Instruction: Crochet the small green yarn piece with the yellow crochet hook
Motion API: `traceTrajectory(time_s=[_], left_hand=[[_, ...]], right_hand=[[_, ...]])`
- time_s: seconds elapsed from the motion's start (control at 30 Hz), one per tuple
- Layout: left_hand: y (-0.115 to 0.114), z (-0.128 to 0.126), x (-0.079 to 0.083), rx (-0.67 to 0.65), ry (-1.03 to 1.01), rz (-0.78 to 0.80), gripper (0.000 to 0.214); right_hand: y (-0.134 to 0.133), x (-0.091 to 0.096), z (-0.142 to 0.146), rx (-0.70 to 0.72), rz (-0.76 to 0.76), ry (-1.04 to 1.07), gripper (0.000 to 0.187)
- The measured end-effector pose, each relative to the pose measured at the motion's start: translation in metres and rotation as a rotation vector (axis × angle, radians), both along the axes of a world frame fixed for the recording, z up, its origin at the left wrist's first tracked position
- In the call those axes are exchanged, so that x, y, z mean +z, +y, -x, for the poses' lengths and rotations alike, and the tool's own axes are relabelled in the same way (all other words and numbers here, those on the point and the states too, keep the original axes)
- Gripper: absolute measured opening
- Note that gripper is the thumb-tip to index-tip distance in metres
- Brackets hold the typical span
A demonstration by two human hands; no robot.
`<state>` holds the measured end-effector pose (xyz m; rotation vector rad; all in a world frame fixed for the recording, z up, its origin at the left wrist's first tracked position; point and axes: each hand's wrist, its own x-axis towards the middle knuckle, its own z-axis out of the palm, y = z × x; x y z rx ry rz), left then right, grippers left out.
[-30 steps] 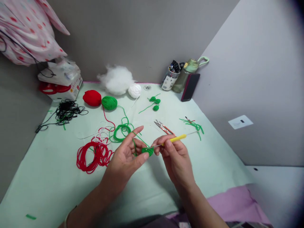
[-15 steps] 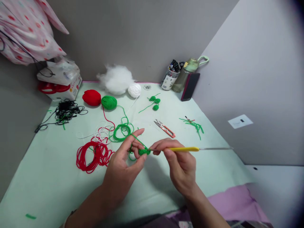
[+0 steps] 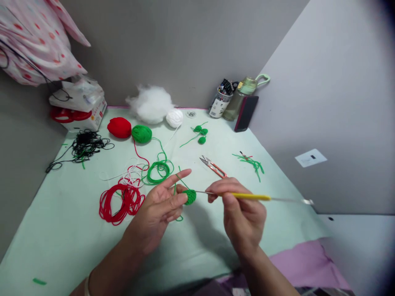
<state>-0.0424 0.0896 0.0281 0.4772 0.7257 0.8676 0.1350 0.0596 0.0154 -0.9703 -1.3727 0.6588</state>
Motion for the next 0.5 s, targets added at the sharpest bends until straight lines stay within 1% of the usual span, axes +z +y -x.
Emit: traceTrajectory(time_s=[0.07, 0.13, 0.2, 0.3, 0.33, 0.4, 0.43, 0.47, 0.5], left_hand=[[0.000, 0.001, -0.001, 0.003, 0.005, -0.047, 0.053], [-0.003, 0.000, -0.002, -0.015, 0.033, -0.102, 0.047], [-0.005, -0.003, -0.004, 0.003, 0.095, -0.143, 0.045], [-0.006, -0.007, -0.006, 0.089, 0.167, -0.165, 0.049], [-0.006, -0.008, -0.006, 0.099, 0.154, -0.152, 0.050], [-0.003, -0.008, -0.005, 0.062, 0.069, -0.091, 0.049], [-0.002, -0.007, -0.004, 0.033, 0.019, -0.049, 0.046], [0.000, -0.005, -0.003, 0.008, -0.025, -0.010, 0.042], [0.001, -0.004, -0.003, 0.003, -0.055, 0.019, 0.037]], right_hand=[[0.004, 0.002, 0.000, 0.077, 0.104, 0.171, 0.022], [0.008, 0.003, 0.002, 0.127, 0.138, 0.186, 0.020], [0.008, 0.003, 0.006, 0.105, 0.115, 0.107, 0.018], [0.002, 0.001, 0.012, 0.005, 0.036, -0.109, 0.021], [0.000, 0.000, 0.012, -0.034, -0.005, -0.208, 0.024], [-0.004, -0.001, 0.013, -0.070, -0.098, -0.379, 0.032], [-0.005, -0.001, 0.012, -0.071, -0.130, -0.405, 0.035], [-0.005, 0.000, 0.011, -0.069, -0.138, -0.378, 0.034], [-0.004, 0.000, 0.010, -0.065, -0.115, -0.303, 0.032]])
